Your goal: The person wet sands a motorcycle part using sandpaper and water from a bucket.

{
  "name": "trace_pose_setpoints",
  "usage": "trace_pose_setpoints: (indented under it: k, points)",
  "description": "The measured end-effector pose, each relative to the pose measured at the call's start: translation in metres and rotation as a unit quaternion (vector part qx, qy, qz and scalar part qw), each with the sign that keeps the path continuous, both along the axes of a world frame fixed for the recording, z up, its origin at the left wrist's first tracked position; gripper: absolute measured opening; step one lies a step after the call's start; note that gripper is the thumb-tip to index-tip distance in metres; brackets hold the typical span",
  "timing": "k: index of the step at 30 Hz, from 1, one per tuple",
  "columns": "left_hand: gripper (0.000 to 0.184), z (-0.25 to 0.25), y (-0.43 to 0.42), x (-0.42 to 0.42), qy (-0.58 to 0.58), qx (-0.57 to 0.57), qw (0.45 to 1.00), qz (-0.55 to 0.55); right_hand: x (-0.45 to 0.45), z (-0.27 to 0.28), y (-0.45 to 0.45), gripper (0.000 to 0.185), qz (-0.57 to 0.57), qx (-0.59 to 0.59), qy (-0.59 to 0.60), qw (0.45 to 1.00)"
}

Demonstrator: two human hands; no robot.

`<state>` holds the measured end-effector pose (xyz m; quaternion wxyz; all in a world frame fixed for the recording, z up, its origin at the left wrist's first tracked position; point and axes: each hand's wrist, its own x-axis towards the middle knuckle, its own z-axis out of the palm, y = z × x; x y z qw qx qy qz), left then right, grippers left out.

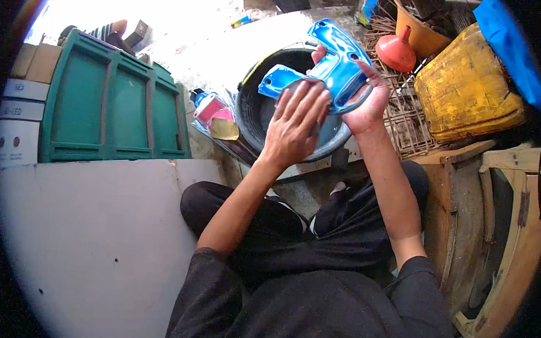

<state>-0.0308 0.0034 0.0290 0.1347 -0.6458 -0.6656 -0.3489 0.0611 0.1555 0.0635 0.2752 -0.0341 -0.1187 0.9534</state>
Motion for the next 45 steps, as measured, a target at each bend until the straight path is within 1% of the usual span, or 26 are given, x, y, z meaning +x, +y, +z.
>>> trace_pose_setpoints:
  k: [1,2,4,6,8,9,10,13,15,18,20,21,22,23,24,25,27,32,34,35,36,39,40,42,43,45]
  points:
    - [0.058,-0.001,0.0,-0.005,0.015,0.016,0.999,0.03,0.0,0.003,-0.001,0.075,0.021,0.003,0.036,0.999]
    - [0.054,-0.001,-0.001,-0.01,0.03,0.034,0.997,0.059,0.001,0.006,-0.004,0.078,0.028,0.015,0.021,0.999]
    - [0.045,0.018,-0.004,-0.021,0.057,0.019,0.995,0.082,0.003,0.015,-0.005,0.079,0.052,0.09,0.031,0.994]
    - [0.047,0.031,0.0,-0.036,0.031,0.047,0.997,0.057,0.01,0.02,0.008,0.079,0.079,0.078,0.06,0.992]
    - [0.045,0.051,0.0,-0.044,0.02,0.041,0.999,0.029,0.019,0.032,0.018,0.066,0.095,0.084,0.083,0.988]
    - [0.044,0.057,0.0,-0.047,0.045,0.026,0.998,0.018,0.021,0.035,0.024,0.067,0.126,0.047,0.072,0.988]
    - [0.044,0.062,0.001,-0.049,0.071,0.013,0.997,0.009,0.02,0.035,0.027,0.067,0.092,0.02,0.009,0.995]
    - [0.043,0.073,0.003,-0.047,0.119,-0.005,0.993,-0.021,0.028,0.029,0.027,0.064,0.065,0.026,0.03,0.997]
    - [0.044,0.085,0.0,-0.05,0.133,-0.01,0.99,-0.047,0.031,0.027,0.033,0.068,0.105,0.045,0.1,0.988]
    - [0.043,0.1,-0.005,-0.044,0.131,-0.021,0.988,-0.076,0.034,0.028,0.037,0.061,0.107,0.056,0.067,0.99]
    - [0.046,0.105,-0.008,-0.039,0.108,-0.03,0.988,-0.11,0.032,0.028,0.035,0.056,0.119,0.027,0.086,0.989]
    - [0.055,0.103,-0.013,-0.041,0.105,-0.08,0.985,-0.11,0.029,0.031,0.033,0.053,0.111,0.003,0.07,0.991]
    - [0.055,0.098,-0.014,-0.041,0.104,-0.08,0.985,-0.11,0.028,0.032,0.031,0.049,0.103,-0.021,0.052,0.993]
    - [0.063,0.093,-0.013,-0.041,0.074,-0.117,0.986,-0.095,0.027,0.034,0.028,0.042,0.062,-0.013,-0.012,0.998]
    - [0.071,0.089,-0.013,-0.04,0.042,-0.156,0.984,-0.08,0.024,0.027,0.028,0.042,0.063,-0.013,-0.015,0.998]
    - [0.071,0.086,-0.015,-0.033,0.04,-0.157,0.984,-0.078,0.017,0.016,0.028,0.039,0.067,-0.015,0.003,0.998]
    - [0.087,0.082,-0.019,-0.017,-0.088,-0.22,0.968,-0.086,0.007,0.013,0.019,0.031,0.033,-0.034,-0.008,0.999]
    - [0.094,0.06,-0.021,-0.005,-0.182,-0.169,0.963,-0.104,0.002,0.024,-0.002,0.027,-0.025,0.007,-0.034,0.999]
    - [0.093,0.05,-0.022,-0.005,-0.244,-0.124,0.958,-0.083,0.002,0.029,-0.011,0.024,-0.036,0.035,-0.057,0.997]
    - [0.094,0.043,-0.022,0.0,-0.257,-0.146,0.954,-0.057,0.003,0.025,-0.011,0.025,-0.027,0.034,-0.062,0.997]
    - [0.093,0.044,-0.028,0.009,-0.209,-0.132,0.967,-0.062,0.006,0.017,-0.009,0.027,-0.03,0.045,-0.074,0.996]
    - [0.089,0.056,-0.042,0.035,-0.089,-0.172,0.978,-0.073,0.022,-0.001,-0.003,0.038,-0.007,0.063,-0.008,0.998]
    - [0.089,0.051,-0.041,0.036,-0.094,-0.17,0.978,-0.071,0.023,0.008,-0.01,0.038,-0.003,0.065,-0.012,0.998]
    - [0.086,0.044,-0.04,0.035,-0.072,-0.173,0.98,-0.06,0.024,0.024,-0.018,0.035,-0.048,0.08,-0.105,0.99]
    - [0.078,0.042,-0.042,0.033,-0.072,-0.16,0.983,-0.061,0.021,0.017,-0.012,0.036,-0.032,0.099,-0.104,0.989]
    - [0.076,0.039,-0.043,0.025,-0.064,-0.165,0.983,-0.043,0.018,0.02,-0.003,0.036,-0.008,0.131,-0.13,0.983]
